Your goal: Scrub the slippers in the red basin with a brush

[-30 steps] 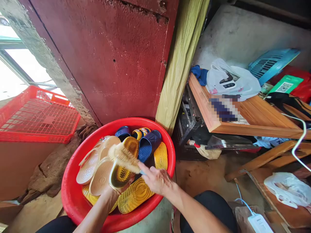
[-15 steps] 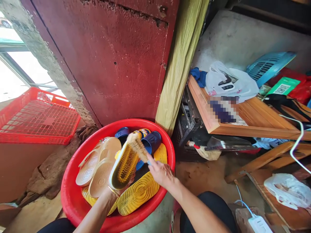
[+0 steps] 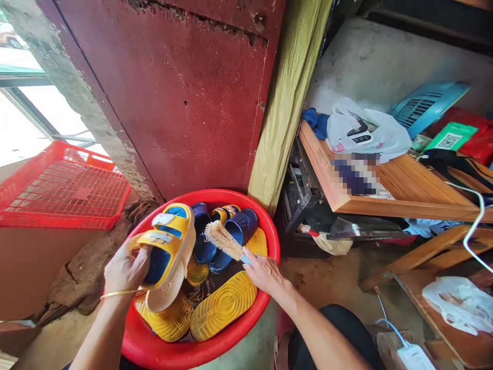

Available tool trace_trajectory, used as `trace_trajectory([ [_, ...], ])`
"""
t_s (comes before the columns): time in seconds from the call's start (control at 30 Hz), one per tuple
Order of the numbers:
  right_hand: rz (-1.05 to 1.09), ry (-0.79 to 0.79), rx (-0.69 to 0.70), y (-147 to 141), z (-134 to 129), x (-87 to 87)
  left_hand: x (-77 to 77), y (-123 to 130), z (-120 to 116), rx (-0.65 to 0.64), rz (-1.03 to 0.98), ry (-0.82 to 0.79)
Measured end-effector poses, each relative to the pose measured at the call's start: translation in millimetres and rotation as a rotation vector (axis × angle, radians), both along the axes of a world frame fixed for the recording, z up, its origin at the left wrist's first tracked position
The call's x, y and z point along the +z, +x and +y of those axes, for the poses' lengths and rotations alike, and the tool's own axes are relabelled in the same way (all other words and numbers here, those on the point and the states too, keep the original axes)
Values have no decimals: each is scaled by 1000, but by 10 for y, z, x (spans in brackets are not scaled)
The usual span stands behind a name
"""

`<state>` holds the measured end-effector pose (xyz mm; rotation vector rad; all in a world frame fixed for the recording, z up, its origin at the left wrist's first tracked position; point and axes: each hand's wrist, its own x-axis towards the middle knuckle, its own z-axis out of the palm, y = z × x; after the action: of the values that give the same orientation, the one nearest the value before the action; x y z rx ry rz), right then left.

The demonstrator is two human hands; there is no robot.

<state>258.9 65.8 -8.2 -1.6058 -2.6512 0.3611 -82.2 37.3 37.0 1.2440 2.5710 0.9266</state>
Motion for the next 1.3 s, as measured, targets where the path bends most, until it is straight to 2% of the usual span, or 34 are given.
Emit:
trace_trajectory([
  [0.13,32,-2,-10,0,30,34,34,70,-17,-8,-223,30],
  [0.2,33,3,-31,14,35,43,11,166,-63,-75,-121,121],
  [0.27,23,11,-54,35,38,39,-33,279,-110,-170,80,246],
  [0.33,14,20,-63,55,42,26,-92,376,-131,-273,256,289],
  [0.43,18,16,-36,71,45,0,-204,422,-86,-334,364,151],
  [0.57,24,14,-7,71,38,-6,-410,247,38,-310,275,-53],
  [0.67,23,15,-3,72,24,34,-538,57,92,-334,190,-106],
  [0.77,10,9,-21,83,13,89,-521,-18,76,-282,152,-96],
  [0.83,-5,-1,-44,94,11,113,-427,57,25,-204,183,1],
  [0.9,-8,-10,-55,104,15,115,-327,241,-53,-177,268,195],
  [0.97,-2,-8,-53,109,25,95,-291,503,-143,-321,336,383],
  [1.0,-1,-6,-49,109,32,79,-311,646,-185,-476,328,417],
  [1.03,-2,-7,-45,107,40,60,-357,787,-222,-664,294,384],
  [1.07,-6,-11,-40,103,49,39,-425,919,-251,-856,239,281],
  [1.1,-11,-16,-34,99,59,17,-507,1038,-271,-1017,174,129],
  [1.13,-16,-21,-27,95,69,-4,-594,1139,-282,-1108,124,-38],
  [1.2,-20,-31,-13,90,90,-43,-754,1285,-281,-1185,85,-332],
  [1.3,-13,-42,3,89,114,-83,-885,1384,-256,-1171,67,-531],
])
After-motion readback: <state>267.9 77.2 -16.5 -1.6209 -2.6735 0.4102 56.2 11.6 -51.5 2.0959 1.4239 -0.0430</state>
